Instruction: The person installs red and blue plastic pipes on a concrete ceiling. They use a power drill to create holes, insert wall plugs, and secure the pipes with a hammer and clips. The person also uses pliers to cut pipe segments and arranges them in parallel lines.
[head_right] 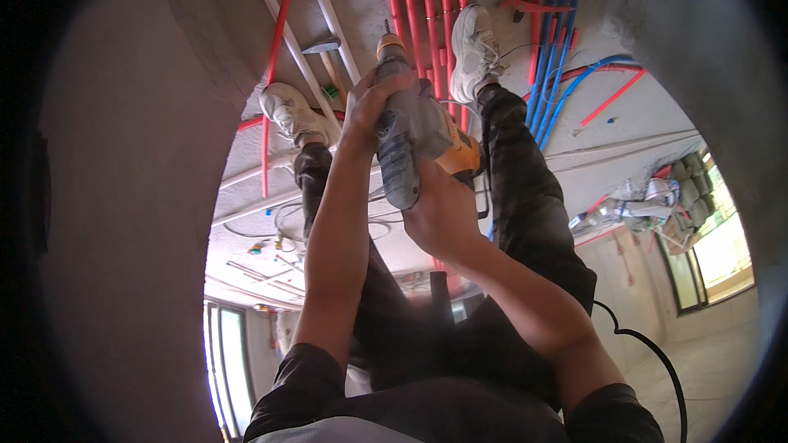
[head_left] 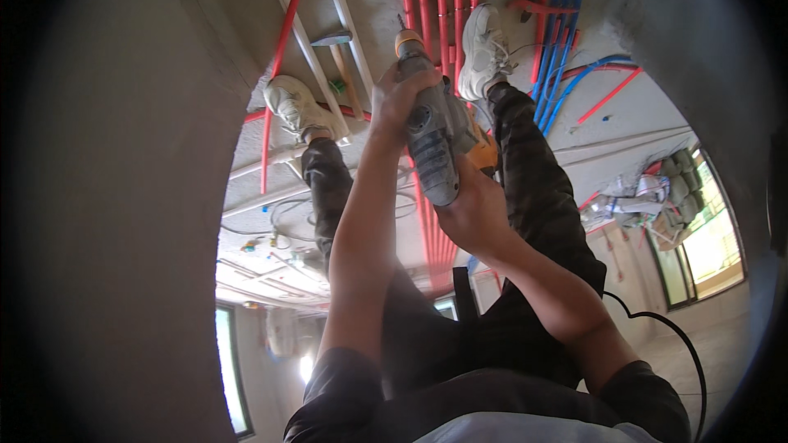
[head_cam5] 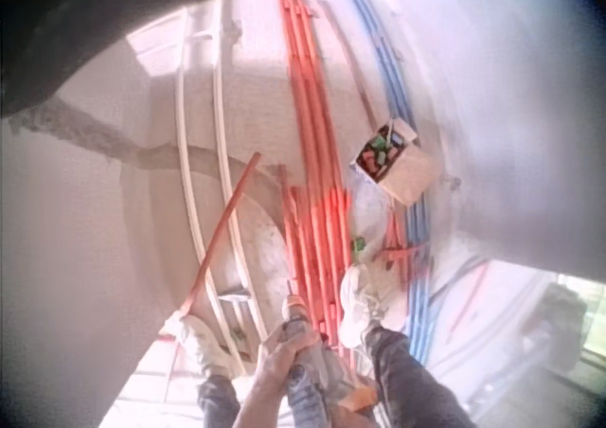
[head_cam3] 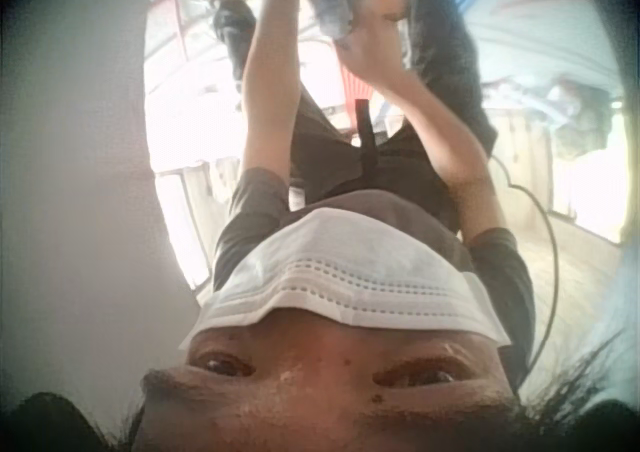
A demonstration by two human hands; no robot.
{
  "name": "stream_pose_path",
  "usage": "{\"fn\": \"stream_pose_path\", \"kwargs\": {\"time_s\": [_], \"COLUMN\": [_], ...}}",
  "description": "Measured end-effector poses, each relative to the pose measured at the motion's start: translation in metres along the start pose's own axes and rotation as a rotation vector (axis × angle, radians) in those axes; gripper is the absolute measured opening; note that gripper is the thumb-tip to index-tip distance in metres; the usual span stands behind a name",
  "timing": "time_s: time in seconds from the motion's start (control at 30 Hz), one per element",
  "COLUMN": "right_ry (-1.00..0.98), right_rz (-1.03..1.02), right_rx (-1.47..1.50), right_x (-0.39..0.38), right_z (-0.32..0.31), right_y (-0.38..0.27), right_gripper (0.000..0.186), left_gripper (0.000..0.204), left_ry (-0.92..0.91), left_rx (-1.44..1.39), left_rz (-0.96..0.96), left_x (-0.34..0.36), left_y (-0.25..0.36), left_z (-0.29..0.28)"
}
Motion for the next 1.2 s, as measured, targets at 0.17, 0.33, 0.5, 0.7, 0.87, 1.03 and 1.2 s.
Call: {"fn": "stream_pose_path", "kwargs": {"time_s": [0.17,0.33,0.5,0.7,0.87,1.03,1.2], "right_ry": [-0.008,-0.006,-0.018,-0.026,-0.045,-0.085,-0.070], "right_rz": [0.044,0.064,0.089,0.122,0.116,0.133,0.129], "right_rx": [0.022,0.066,0.064,0.019,0.041,-0.049,-0.023], "right_x": [-0.001,0.005,0.008,0.021,0.027,0.031,0.038], "right_z": [-0.002,-0.008,-0.005,0.003,0.005,0.006,0.008], "right_y": [0.002,0.004,0.001,0.004,0.003,0.005,0.005], "right_gripper": [0.034,0.034,0.031,0.028,0.027,0.028,0.027], "left_gripper": [0.044,0.042,0.043,0.040,0.038,0.038,0.038], "left_ry": [-0.042,0.000,0.005,0.011,0.011,-0.012,-0.015], "left_rx": [0.031,0.124,0.135,0.215,0.181,0.162,0.157], "left_rz": [-0.001,-0.033,-0.050,-0.054,-0.092,-0.061,-0.092], "left_x": [-0.004,0.002,0.006,0.018,0.029,0.042,0.047], "left_y": [0.005,0.009,0.009,0.013,0.007,-0.003,-0.004], "left_z": [0.010,0.015,0.011,0.007,0.004,-0.005,-0.006]}}
Point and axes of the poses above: each hand's wrist, its own x-axis towards the middle knuckle, its own z-axis out of the palm, y = z × x, the point moved 6 cm from there along x, towards the middle knuckle, and after that the axes turned 1 degree about -z, right-handed, at the moved point
